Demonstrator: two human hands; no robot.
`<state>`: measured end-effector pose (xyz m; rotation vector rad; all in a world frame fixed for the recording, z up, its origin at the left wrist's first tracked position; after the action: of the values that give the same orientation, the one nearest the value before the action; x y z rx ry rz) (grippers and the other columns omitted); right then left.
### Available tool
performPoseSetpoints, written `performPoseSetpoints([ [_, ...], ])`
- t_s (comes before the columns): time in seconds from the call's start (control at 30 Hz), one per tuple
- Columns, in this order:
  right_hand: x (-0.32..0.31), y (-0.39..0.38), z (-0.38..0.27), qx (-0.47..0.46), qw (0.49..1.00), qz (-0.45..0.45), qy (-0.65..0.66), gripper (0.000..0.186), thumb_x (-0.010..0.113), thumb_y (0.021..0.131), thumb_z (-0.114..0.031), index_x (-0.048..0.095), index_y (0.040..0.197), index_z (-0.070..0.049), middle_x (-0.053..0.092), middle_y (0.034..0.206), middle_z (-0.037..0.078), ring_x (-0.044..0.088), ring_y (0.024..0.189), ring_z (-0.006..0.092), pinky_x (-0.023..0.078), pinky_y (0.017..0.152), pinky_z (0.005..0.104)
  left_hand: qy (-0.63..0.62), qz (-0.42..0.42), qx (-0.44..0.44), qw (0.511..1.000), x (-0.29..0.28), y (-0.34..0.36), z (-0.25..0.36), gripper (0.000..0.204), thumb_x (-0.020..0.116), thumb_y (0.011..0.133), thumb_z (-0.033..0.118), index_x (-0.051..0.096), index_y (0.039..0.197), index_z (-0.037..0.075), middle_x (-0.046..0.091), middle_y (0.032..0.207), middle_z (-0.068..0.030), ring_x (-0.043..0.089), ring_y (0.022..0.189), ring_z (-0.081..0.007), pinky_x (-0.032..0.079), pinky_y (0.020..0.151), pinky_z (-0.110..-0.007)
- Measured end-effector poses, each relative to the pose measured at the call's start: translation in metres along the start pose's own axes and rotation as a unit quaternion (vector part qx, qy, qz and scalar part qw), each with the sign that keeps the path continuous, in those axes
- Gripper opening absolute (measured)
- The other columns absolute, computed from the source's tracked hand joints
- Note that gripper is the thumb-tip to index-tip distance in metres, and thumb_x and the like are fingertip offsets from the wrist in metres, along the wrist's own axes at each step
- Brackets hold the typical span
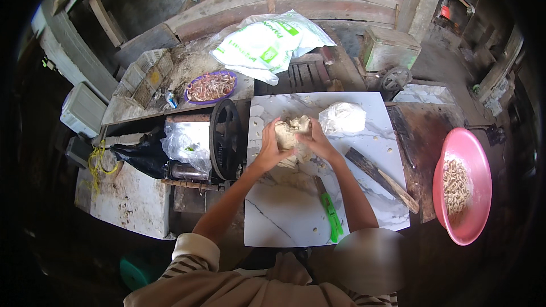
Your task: The person prepares dough on a marble surface by kneading it and using a wooden rolling pin to flatten it, then feeds the dough through a manual noodle cutter into a pink bowl.
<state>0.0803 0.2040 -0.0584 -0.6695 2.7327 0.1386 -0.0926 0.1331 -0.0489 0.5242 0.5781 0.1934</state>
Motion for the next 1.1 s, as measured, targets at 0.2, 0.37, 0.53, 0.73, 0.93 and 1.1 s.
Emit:
performPoseSetpoints([
  [0.2, -0.008, -0.019, -0.028, -0.104, 0.983, -0.047, -0.141, 0.070, 0.070, 0.074, -0.037, 0.038, 0.119, 0.005, 0.047, 0.110, 0.019, 0.046, 0.108, 0.0267, 0.041, 0.087, 0.0338, 0.025, -0.096, -0.008, 0.995, -0.004, -0.010, 0.013, 0.122, 0.086, 0.042, 0.035, 0.014, 0.136, 0.002, 0.029, 0.126, -0.0221, 0.027, 0.121, -0.0381, 0.022, 0.101, -0.046],
  [0.37, -0.005, -0.012, -0.044, -0.024, 0.990, 0.006, -0.136, 0.055, 0.068, 0.076, -0.034, 0.048, 0.110, 0.005, 0.054, 0.103, 0.023, 0.054, 0.100, 0.0329, 0.043, 0.083, 0.0349, 0.104, 0.023, -0.044, 0.993, 0.016, -0.021, 0.022, 0.104, 0.083, 0.048, 0.031, 0.024, 0.128, -0.001, 0.034, 0.118, -0.0213, 0.032, 0.110, -0.0377, 0.024, 0.096, -0.047],
  [0.53, 0.017, -0.012, -0.043, -0.192, 0.947, 0.135, -0.218, 0.041, 0.063, 0.080, -0.026, 0.051, 0.104, 0.005, 0.055, 0.092, 0.025, 0.053, 0.088, 0.0415, 0.044, 0.074, 0.0423, 0.172, 0.065, -0.031, 0.982, 0.027, -0.027, 0.013, 0.087, 0.080, 0.053, 0.029, 0.033, 0.119, -0.004, 0.036, 0.108, -0.0215, 0.034, 0.100, -0.0367, 0.026, 0.092, -0.048],
  [0.73, 0.025, -0.014, -0.039, -0.178, 0.924, 0.259, -0.217, 0.029, 0.060, 0.082, -0.021, 0.050, 0.091, 0.004, 0.053, 0.084, 0.025, 0.051, 0.079, 0.0419, 0.042, 0.067, 0.0459, 0.196, 0.071, 0.004, 0.978, 0.034, -0.025, 0.013, 0.074, 0.080, 0.053, 0.026, 0.044, 0.108, -0.007, 0.038, 0.104, -0.0216, 0.033, 0.098, -0.0358, 0.028, 0.088, -0.046],
  [0.93, 0.011, -0.029, -0.051, -0.059, 0.961, 0.177, -0.203, 0.032, 0.066, 0.077, -0.022, 0.051, 0.092, 0.003, 0.054, 0.084, 0.023, 0.052, 0.079, 0.0410, 0.043, 0.069, 0.0436, 0.099, 0.011, 0.015, 0.995, 0.010, -0.021, 0.008, 0.086, 0.082, 0.051, 0.026, 0.037, 0.118, -0.003, 0.038, 0.108, -0.0197, 0.035, 0.101, -0.0340, 0.029, 0.090, -0.045],
  [1.1, -0.004, -0.032, -0.054, -0.190, 0.951, 0.103, -0.220, 0.045, 0.072, 0.071, -0.024, 0.050, 0.101, 0.001, 0.056, 0.084, 0.018, 0.055, 0.079, 0.0375, 0.043, 0.071, 0.0409, 0.077, 0.001, 0.061, 0.995, -0.005, -0.001, 0.031, 0.104, 0.085, 0.047, 0.030, 0.025, 0.128, 0.002, 0.040, 0.113, -0.0200, 0.038, 0.105, -0.0331, 0.031, 0.092, -0.043],
])
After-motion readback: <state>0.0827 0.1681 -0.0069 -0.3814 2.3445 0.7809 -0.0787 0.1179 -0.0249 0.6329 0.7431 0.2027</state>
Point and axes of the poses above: each hand's wrist, its own y-axis towards the middle knuckle, its own x-axis out of the palm, z = x × y, the point moved 1 cm from there along y, towards the middle knuckle
